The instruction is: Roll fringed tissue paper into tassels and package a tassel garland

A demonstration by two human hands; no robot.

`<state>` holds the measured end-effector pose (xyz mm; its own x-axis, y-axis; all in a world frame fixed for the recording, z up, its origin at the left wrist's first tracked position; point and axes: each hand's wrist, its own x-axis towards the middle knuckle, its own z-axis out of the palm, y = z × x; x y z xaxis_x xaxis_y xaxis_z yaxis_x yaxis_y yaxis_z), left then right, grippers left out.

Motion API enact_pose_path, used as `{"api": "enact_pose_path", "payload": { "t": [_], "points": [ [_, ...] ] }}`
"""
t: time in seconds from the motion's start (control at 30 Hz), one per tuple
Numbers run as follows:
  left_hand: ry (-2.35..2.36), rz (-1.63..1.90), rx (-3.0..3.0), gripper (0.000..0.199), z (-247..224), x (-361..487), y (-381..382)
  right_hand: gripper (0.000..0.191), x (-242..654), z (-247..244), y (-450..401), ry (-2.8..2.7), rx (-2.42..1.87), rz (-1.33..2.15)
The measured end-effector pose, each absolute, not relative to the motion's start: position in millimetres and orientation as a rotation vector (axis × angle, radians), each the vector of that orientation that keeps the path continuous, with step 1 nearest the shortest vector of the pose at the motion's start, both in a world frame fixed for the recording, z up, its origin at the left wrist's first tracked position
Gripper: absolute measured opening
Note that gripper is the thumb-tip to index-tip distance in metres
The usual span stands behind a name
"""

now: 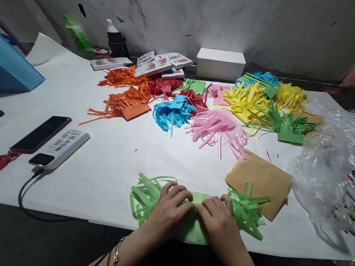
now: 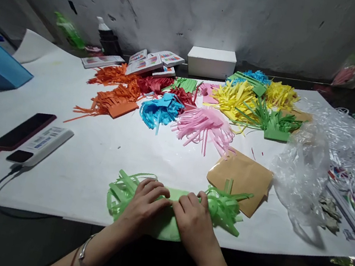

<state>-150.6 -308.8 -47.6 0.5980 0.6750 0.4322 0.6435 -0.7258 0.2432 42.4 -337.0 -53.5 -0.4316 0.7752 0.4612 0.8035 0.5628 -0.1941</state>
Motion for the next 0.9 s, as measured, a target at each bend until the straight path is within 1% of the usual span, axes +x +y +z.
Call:
{"api": "enact_pose_path", "payload": {
  "t": [0.1,0.2,0.27,0.37,0.4,0.47,0.57,0.63,0.77,0.83,0.9],
  "points": [
    [1.069,0.738,2.747,0.016,-51,-158,-309,0.027,51,-56,-339,-2.334,-1.218,-0.105],
    [1.029,0.676,2.733,0.016,-51,-168,-311,0.027,66,-58,-343,-2.328,-1.192,-0.061],
    [1.046,0.633,2.716,0.018,-49,-172,-315,0.025,72,-58,-345,-2.285,-1.203,0.019],
    [1.181,0.609,2.630,0.013,-47,-172,-319,0.020,69,-58,-347,-2.178,-1.293,0.125],
    [1.248,0.606,2.593,0.014,-46,-170,-319,0.019,65,-58,-347,-2.136,-1.346,0.138],
    [1.384,0.558,2.535,0.016,-45,-165,-318,0.020,57,-57,-347,-2.060,-1.467,0.134],
    [1.527,0.398,2.511,0.012,-43,-157,-314,0.017,48,-53,-346,-1.989,-1.617,0.093],
    [1.539,0.358,2.515,0.008,-42,-155,-311,0.014,46,-51,-346,-2.014,-1.600,0.059],
    [1.324,0.495,2.601,0.011,-43,-156,-310,0.019,44,-53,-344,-2.211,-1.376,0.009],
    [1.233,0.577,2.644,0.008,-44,-157,-310,0.022,44,-55,-342,-2.246,-1.330,-0.001],
    [1.186,0.638,2.683,0.008,-46,-158,-310,0.021,43,-57,-340,-2.234,-1.322,0.005]
  ]
}}
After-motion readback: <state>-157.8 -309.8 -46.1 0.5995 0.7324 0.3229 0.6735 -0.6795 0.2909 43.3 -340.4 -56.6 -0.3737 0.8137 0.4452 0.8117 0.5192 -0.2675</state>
